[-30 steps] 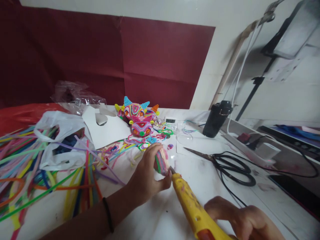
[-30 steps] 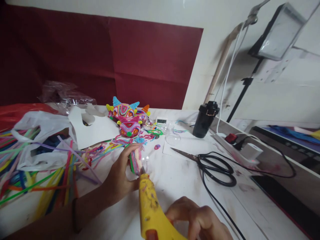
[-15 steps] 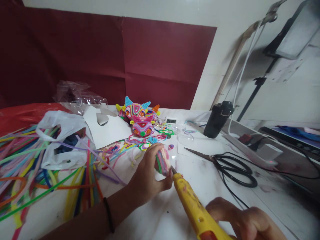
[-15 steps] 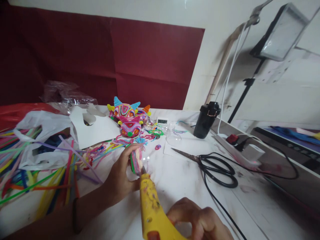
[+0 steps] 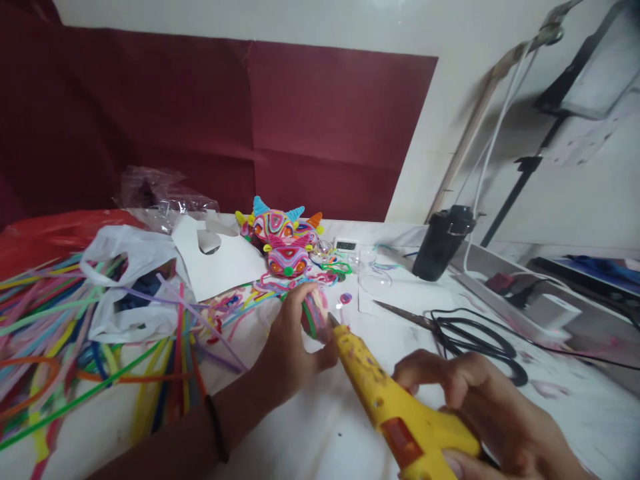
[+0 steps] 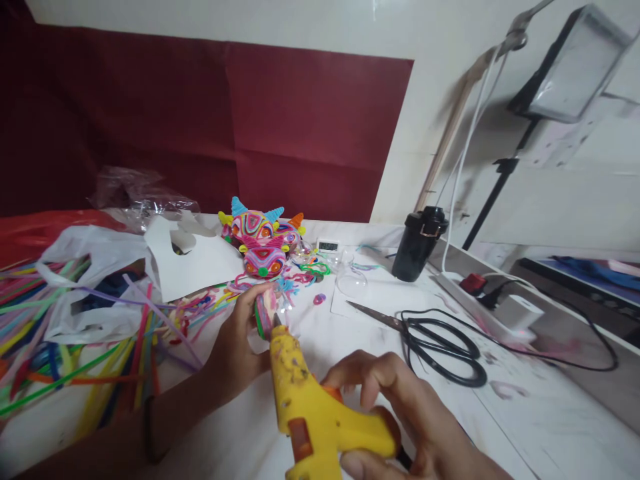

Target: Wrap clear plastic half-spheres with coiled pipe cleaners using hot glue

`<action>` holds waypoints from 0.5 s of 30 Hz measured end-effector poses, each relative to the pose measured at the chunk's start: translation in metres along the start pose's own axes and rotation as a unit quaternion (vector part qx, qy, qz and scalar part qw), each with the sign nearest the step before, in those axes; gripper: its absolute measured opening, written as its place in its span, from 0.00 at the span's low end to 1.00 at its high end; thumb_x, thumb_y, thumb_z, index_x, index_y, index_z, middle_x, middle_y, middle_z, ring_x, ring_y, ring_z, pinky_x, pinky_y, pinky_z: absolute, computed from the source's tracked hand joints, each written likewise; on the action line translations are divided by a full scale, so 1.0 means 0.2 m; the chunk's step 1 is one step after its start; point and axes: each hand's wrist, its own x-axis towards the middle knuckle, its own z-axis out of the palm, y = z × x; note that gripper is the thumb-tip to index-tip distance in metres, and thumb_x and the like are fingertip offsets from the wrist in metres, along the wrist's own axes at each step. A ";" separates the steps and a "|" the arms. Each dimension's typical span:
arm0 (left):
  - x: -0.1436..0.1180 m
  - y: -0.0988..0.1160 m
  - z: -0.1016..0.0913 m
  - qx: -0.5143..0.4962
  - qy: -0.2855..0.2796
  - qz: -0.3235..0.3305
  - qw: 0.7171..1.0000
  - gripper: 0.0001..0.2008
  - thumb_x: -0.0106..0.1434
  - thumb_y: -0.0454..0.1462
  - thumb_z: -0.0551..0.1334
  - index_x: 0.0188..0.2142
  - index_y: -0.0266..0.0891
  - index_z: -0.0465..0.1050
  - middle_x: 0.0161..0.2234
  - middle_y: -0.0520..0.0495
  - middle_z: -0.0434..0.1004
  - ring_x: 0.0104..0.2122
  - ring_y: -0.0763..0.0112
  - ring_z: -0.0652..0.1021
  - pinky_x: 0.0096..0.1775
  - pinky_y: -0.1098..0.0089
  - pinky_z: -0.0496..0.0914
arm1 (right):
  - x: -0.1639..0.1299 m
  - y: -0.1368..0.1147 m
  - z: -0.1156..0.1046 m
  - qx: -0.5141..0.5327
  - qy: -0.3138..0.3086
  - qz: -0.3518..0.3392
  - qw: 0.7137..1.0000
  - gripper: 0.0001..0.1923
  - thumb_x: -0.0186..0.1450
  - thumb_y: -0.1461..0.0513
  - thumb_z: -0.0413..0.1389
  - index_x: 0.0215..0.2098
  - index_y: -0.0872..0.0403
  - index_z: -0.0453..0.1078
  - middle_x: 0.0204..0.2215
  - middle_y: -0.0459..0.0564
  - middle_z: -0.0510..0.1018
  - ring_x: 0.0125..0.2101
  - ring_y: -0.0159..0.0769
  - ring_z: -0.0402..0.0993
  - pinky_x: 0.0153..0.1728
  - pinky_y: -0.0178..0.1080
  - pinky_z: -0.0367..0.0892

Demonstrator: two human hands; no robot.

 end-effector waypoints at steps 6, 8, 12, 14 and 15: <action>0.04 -0.05 -0.01 -0.011 0.028 -0.029 0.999 0.33 0.52 0.36 0.67 0.55 0.40 0.56 0.50 0.39 0.70 0.48 0.59 0.75 0.47 0.61 0.72 | 0.18 -0.02 -0.08 -0.039 -0.067 -0.038 0.996 0.13 0.64 0.62 0.59 0.39 0.46 0.58 0.43 0.51 0.73 0.41 0.39 0.75 0.29 0.32 0.71; 0.04 -0.07 -0.02 0.002 0.035 -0.037 0.999 0.33 0.52 0.37 0.66 0.55 0.40 0.56 0.50 0.38 0.70 0.49 0.58 0.75 0.48 0.60 0.72 | 0.22 -0.01 -0.08 -0.017 -0.070 -0.041 0.997 0.13 0.63 0.61 0.59 0.38 0.46 0.58 0.42 0.51 0.73 0.40 0.39 0.75 0.28 0.33 0.71; 0.04 -0.09 -0.02 0.019 0.046 -0.034 0.998 0.33 0.51 0.36 0.66 0.55 0.39 0.56 0.50 0.38 0.71 0.49 0.56 0.75 0.48 0.58 0.72 | 0.25 0.03 -0.08 0.005 -0.075 -0.024 0.997 0.13 0.63 0.59 0.60 0.37 0.47 0.58 0.42 0.51 0.74 0.37 0.38 0.75 0.29 0.35 0.71; 0.04 -0.10 -0.01 0.016 0.040 -0.031 0.999 0.34 0.50 0.35 0.66 0.55 0.39 0.56 0.50 0.38 0.71 0.49 0.56 0.75 0.48 0.59 0.72 | 0.25 0.05 -0.09 0.016 -0.069 -0.018 0.997 0.13 0.62 0.59 0.61 0.37 0.47 0.58 0.42 0.51 0.74 0.37 0.38 0.75 0.30 0.35 0.71; 0.04 -0.10 -0.01 0.014 0.035 -0.032 0.999 0.34 0.50 0.35 0.66 0.55 0.39 0.56 0.50 0.38 0.71 0.49 0.56 0.75 0.48 0.59 0.72 | 0.24 0.07 -0.09 0.022 -0.064 -0.013 0.998 0.14 0.62 0.59 0.61 0.36 0.47 0.58 0.42 0.51 0.75 0.38 0.38 0.75 0.30 0.35 0.70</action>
